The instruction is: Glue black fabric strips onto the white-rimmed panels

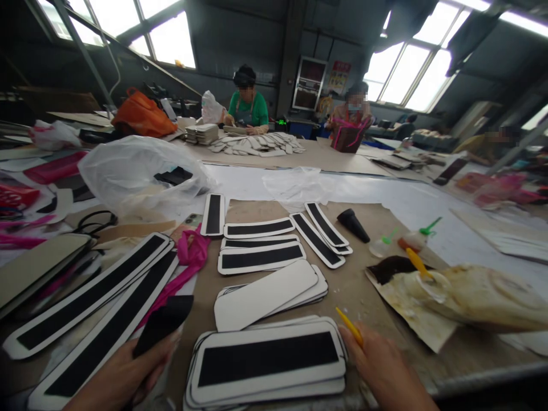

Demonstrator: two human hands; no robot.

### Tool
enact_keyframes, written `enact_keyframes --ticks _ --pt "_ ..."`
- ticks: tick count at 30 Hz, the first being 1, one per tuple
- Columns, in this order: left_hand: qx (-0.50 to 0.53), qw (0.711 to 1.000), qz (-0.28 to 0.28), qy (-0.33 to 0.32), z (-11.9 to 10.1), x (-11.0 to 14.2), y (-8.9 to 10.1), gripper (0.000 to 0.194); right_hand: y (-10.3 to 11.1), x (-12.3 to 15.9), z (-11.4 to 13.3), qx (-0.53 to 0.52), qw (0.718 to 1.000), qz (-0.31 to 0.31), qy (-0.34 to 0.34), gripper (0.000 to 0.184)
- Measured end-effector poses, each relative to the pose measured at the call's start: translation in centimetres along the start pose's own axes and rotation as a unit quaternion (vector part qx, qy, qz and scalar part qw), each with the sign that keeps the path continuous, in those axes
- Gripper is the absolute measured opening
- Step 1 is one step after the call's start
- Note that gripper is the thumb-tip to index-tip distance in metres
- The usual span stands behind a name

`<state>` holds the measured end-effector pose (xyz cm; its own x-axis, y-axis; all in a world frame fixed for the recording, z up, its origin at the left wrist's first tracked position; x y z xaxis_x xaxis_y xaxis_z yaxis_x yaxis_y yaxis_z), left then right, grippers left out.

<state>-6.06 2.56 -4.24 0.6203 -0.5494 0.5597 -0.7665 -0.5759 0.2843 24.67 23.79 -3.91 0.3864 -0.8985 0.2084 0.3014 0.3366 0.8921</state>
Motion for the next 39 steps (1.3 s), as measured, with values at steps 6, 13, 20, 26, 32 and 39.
enact_keyframes --ticks 6,13,20,26,32,39 --pt "-0.041 0.996 0.027 -0.072 -2.8 -2.4 -0.6 0.038 2.6 -3.1 3.1 0.094 0.993 -0.028 0.062 0.038" --pt "-0.111 0.982 0.129 -0.081 -3.8 -3.9 -3.1 0.024 1.3 -8.1 6.0 0.092 0.986 -0.004 0.137 0.034" --pt "-0.139 0.980 0.113 -0.090 -5.5 -4.7 -3.7 0.024 -0.3 -9.4 5.0 0.092 0.986 0.018 0.136 0.030" --pt "-0.124 0.985 0.082 -0.090 -5.9 -5.4 -3.6 0.030 1.1 -8.6 3.9 0.077 0.986 0.036 0.144 0.032" --pt "-0.108 0.987 0.085 -0.079 -5.2 -5.5 -1.8 0.043 1.4 -8.3 2.6 0.071 0.993 -0.012 0.089 0.034" --pt "-0.172 0.977 0.093 -0.083 -3.4 -6.7 -2.8 0.055 -1.1 -8.4 3.4 0.023 0.993 -0.001 0.117 0.030"
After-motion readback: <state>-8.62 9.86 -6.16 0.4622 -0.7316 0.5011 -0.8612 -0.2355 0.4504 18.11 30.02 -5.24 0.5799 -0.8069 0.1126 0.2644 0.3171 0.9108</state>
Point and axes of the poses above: each hand's wrist, its own x-axis away from the middle knuckle, its own y-axis out of the back of the hand, z = x × y, the point moved 2 cm from there along -x, towards the middle knuckle, and after that the axes turned 7 degrees about -x, right-handed, at the moved point
